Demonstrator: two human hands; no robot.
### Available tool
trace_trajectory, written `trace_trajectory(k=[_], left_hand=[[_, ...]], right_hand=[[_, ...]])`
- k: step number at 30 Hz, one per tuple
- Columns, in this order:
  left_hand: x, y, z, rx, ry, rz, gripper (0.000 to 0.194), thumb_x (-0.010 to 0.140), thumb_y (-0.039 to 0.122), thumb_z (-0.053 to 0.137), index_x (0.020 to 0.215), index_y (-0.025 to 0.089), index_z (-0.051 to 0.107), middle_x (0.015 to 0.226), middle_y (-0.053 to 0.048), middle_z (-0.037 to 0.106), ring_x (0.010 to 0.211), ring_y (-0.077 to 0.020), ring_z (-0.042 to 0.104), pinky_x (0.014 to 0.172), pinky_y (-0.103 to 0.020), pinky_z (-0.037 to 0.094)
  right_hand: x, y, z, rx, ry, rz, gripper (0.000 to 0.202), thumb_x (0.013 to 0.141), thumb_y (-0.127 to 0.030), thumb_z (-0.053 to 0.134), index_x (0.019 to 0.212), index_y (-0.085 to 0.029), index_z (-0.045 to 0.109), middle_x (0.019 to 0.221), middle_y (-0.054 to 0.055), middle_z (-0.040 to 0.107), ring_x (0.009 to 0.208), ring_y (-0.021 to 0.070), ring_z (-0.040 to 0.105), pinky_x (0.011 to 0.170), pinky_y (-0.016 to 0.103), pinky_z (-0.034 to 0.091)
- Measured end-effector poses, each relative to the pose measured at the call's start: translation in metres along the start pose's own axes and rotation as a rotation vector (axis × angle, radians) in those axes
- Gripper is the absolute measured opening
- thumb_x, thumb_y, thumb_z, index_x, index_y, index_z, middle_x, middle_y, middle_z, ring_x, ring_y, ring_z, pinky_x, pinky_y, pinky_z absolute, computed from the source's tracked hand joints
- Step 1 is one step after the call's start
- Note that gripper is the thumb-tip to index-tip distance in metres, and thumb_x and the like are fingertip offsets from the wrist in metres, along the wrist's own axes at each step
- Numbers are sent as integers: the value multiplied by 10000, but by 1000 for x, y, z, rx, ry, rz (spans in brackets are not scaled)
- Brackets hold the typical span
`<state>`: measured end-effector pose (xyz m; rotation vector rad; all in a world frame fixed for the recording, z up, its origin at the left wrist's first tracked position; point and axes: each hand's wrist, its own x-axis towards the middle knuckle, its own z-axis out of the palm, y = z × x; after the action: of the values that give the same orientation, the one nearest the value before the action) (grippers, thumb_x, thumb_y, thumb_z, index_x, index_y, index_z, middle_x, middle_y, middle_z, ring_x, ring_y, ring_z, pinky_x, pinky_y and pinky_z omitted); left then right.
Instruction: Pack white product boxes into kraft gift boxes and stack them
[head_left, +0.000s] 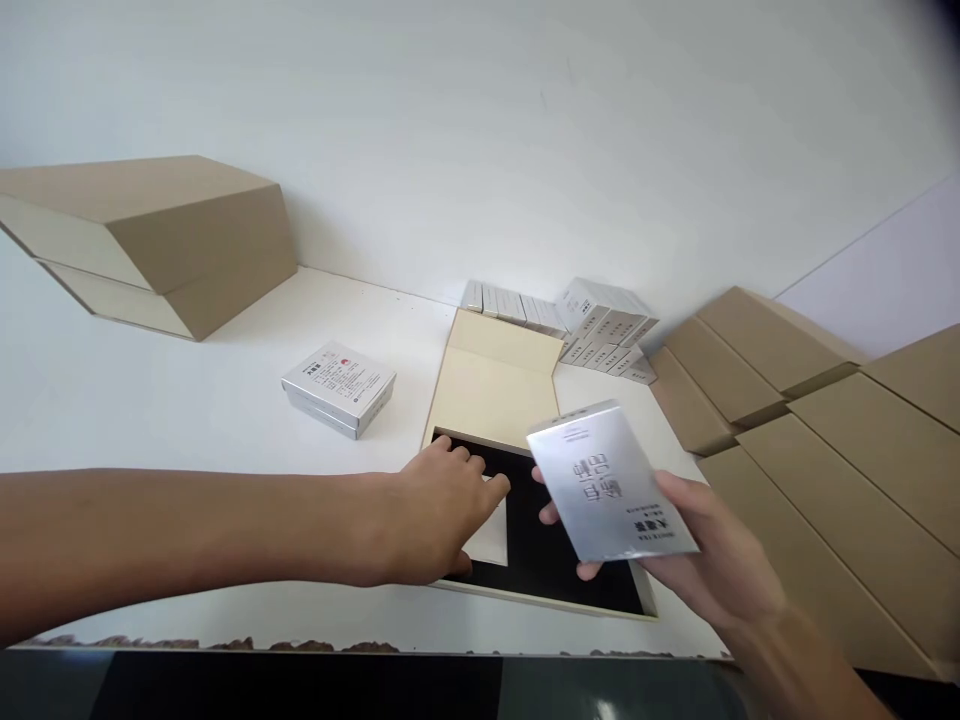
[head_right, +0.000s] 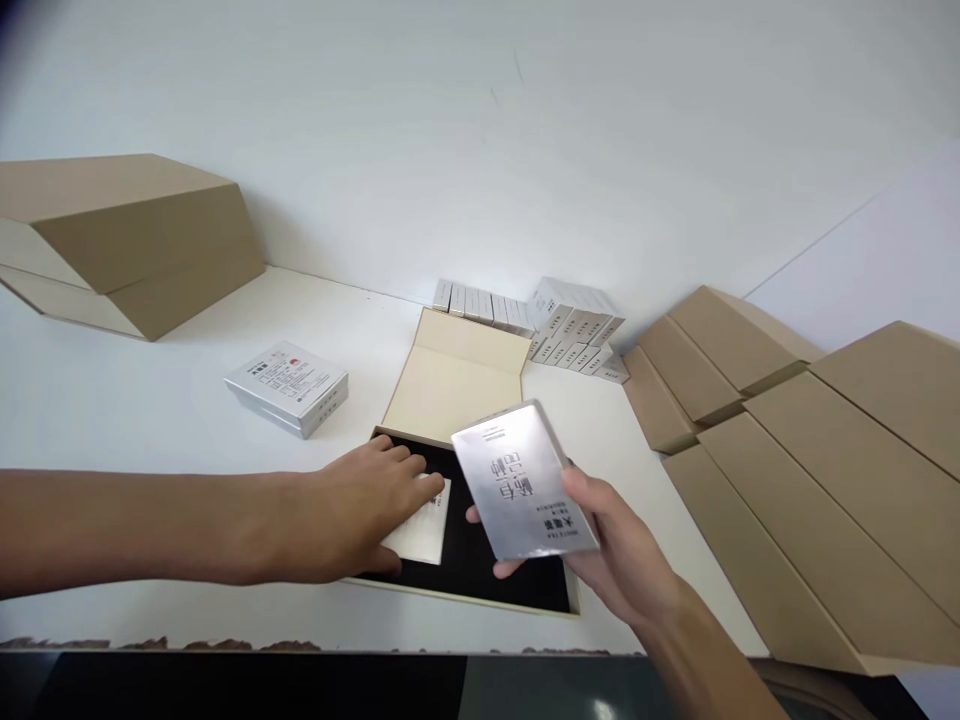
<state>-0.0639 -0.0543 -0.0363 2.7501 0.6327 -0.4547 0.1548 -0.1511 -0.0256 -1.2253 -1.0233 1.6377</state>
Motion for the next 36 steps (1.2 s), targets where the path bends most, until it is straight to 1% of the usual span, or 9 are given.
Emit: trace_trajectory(k=[4, 9, 14, 19, 22, 25, 30, 33, 36], left_hand=[[-14, -6, -6, -103, 76, -2, 402, 757, 404, 803, 1030, 153, 647, 1100, -117, 659, 1086, -297, 572, 961, -411, 462], [-51, -27, -7, -161, 253, -70, 306, 688, 435, 840, 768, 208, 651, 937, -27, 665, 959, -252, 590, 929, -413, 434], [-75, -86, -10, -99, 294, -245, 799, 564, 626, 833, 1219, 249, 572, 1344, -83, 552, 1254, -356, 462, 1018, -439, 392], [-59, -146, -12, 30, 115, -361, 1012, 556, 436, 802, 1438, 192, 369, 1606, -145, 247, 1485, -437, 4, 1179, -586, 80], [-47, -160, -10, -86, 42, -354, 986, 566, 369, 770, 1442, 235, 337, 1477, -149, 447, 1445, -451, 167, 1140, -600, 190], [-42, -164, -10, -170, 30, -310, 839, 579, 375, 755, 1341, 254, 425, 1276, -127, 598, 1298, -413, 416, 1038, -538, 368], [-44, -152, -35, -321, 1, -256, 828, 627, 533, 777, 1307, 233, 412, 1210, -124, 630, 997, -294, 625, 754, -361, 532], [-41, -128, -63, -602, -100, -17, 646, 707, 544, 770, 1222, 251, 513, 1188, -46, 670, 1031, -246, 647, 800, -303, 541], [-29, -97, -81, -860, -291, 246, 384, 826, 512, 694, 1076, 225, 637, 1005, -6, 718, 929, -208, 673, 761, -281, 532]], right_hand=[[12, 0, 1, -183, 242, 220, 403, 934, -549, 549, 1033, -170, 642, 837, 83, 650, 738, 221, 647, 538, 317, 580], [35, 1, 6, -588, 119, 281, 475, 914, -626, 558, 1051, -176, 621, 795, 36, 632, 649, 158, 600, 544, 269, 523], [50, 12, 35, -984, 104, 129, 539, 998, -626, 326, 857, -198, 622, 896, 48, 642, 799, 189, 614, 778, 359, 521], [51, 27, 60, -1399, 133, -176, 511, 1022, -436, 259, 1175, -158, 658, 1214, 118, 584, 1105, 275, 578, 1004, 496, 457], [47, 24, 56, -1452, 193, -193, 532, 1016, -468, 271, 1281, -154, 610, 1216, 111, 636, 1156, 296, 582, 1001, 522, 479], [37, 17, 44, -1421, 334, -226, 467, 1014, -539, 313, 1188, -246, 632, 1158, 42, 687, 1067, 261, 649, 886, 477, 566], [30, 12, 40, -1602, 472, -918, 394, 966, -344, 589, 1308, -161, 523, 1214, 123, 617, 1116, 243, 620, 934, 405, 556], [41, 12, 50, -1824, 437, -1339, 601, 823, -188, 773, 1328, -109, 457, 1404, 220, 440, 1331, 338, 447, 1055, 493, 457], [51, 12, 55, -1994, 490, -1563, 545, 790, -182, 807, 1214, -224, 468, 1470, 133, 405, 1421, 305, 336, 1083, 461, 410]])
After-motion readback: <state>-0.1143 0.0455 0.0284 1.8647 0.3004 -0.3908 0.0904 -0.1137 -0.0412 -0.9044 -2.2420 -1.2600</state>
